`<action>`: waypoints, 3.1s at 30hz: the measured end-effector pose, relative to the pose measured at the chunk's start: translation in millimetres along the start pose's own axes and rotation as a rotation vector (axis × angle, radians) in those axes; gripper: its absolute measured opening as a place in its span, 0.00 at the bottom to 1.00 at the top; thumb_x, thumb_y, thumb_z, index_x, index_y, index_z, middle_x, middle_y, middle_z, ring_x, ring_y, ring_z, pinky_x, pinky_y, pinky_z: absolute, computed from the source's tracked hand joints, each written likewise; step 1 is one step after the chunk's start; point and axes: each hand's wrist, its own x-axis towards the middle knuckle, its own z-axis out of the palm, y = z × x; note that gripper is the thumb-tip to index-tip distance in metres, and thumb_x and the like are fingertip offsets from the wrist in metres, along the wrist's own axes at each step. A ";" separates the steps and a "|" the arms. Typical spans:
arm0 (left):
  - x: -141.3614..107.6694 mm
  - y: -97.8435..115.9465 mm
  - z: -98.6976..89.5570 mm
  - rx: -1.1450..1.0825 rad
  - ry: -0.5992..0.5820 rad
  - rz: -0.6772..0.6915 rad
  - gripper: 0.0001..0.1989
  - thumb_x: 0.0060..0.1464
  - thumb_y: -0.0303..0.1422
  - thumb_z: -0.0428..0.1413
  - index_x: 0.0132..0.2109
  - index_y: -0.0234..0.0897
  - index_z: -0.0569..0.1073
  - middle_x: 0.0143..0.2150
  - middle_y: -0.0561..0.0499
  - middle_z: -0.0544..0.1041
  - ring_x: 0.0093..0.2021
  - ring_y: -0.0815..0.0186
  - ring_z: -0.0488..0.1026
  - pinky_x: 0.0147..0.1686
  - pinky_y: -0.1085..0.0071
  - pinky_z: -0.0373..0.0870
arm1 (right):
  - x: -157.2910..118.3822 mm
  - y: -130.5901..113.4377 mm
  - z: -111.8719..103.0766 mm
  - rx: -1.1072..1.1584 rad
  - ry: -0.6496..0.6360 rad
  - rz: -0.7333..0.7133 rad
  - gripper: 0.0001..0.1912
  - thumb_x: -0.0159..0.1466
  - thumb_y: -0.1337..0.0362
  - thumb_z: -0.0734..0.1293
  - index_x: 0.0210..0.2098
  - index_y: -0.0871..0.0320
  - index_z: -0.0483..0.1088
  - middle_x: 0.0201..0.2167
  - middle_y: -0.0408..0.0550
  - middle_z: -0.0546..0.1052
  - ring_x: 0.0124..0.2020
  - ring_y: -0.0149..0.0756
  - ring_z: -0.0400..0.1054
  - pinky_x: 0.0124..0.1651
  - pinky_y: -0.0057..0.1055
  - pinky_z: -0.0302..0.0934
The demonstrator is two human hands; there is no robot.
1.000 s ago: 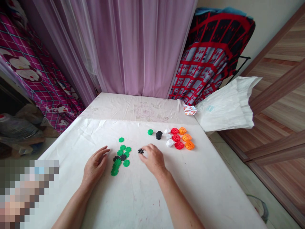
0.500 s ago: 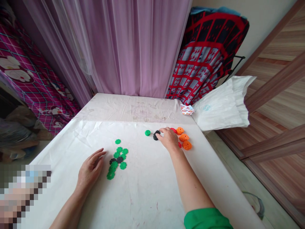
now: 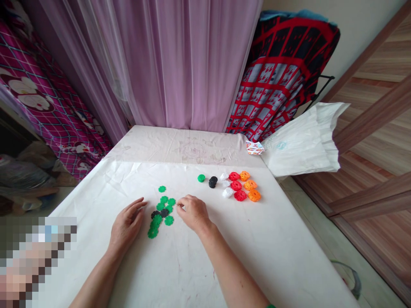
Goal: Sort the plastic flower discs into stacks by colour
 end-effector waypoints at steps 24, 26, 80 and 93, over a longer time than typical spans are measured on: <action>-0.7 1.5 0.1 0.018 -0.002 0.012 0.17 0.58 0.38 0.48 0.45 0.43 0.79 0.55 0.49 0.79 0.52 0.57 0.76 0.55 0.56 0.72 | 18.5 60.5 -56.0 -0.183 0.259 0.217 0.10 0.59 0.63 0.67 0.41 0.53 0.75 0.40 0.45 0.78 0.32 0.32 0.69 0.37 0.29 0.58; -0.4 1.8 -0.4 0.024 -0.009 0.017 0.17 0.58 0.38 0.48 0.45 0.43 0.79 0.55 0.49 0.79 0.51 0.57 0.76 0.54 0.56 0.72 | 28.2 80.6 -73.9 -0.229 0.288 0.259 0.10 0.59 0.62 0.67 0.40 0.54 0.75 0.40 0.46 0.78 0.34 0.33 0.69 0.37 0.29 0.58; -0.9 -5.8 6.7 0.024 0.074 0.024 0.17 0.57 0.33 0.49 0.51 0.41 0.76 0.61 0.45 0.72 0.61 0.55 0.69 0.60 0.52 0.67 | -0.2 -79.1 30.1 -0.294 -0.226 -0.016 0.12 0.63 0.59 0.66 0.43 0.58 0.74 0.44 0.55 0.77 0.48 0.45 0.70 0.47 0.37 0.64; -1.0 -9.6 5.3 0.075 0.064 0.053 0.18 0.59 0.37 0.48 0.51 0.42 0.77 0.61 0.45 0.73 0.57 0.53 0.72 0.56 0.52 0.70 | 29.9 40.0 -72.6 -0.203 0.219 0.293 0.09 0.60 0.61 0.68 0.40 0.54 0.74 0.40 0.45 0.78 0.38 0.34 0.71 0.39 0.29 0.59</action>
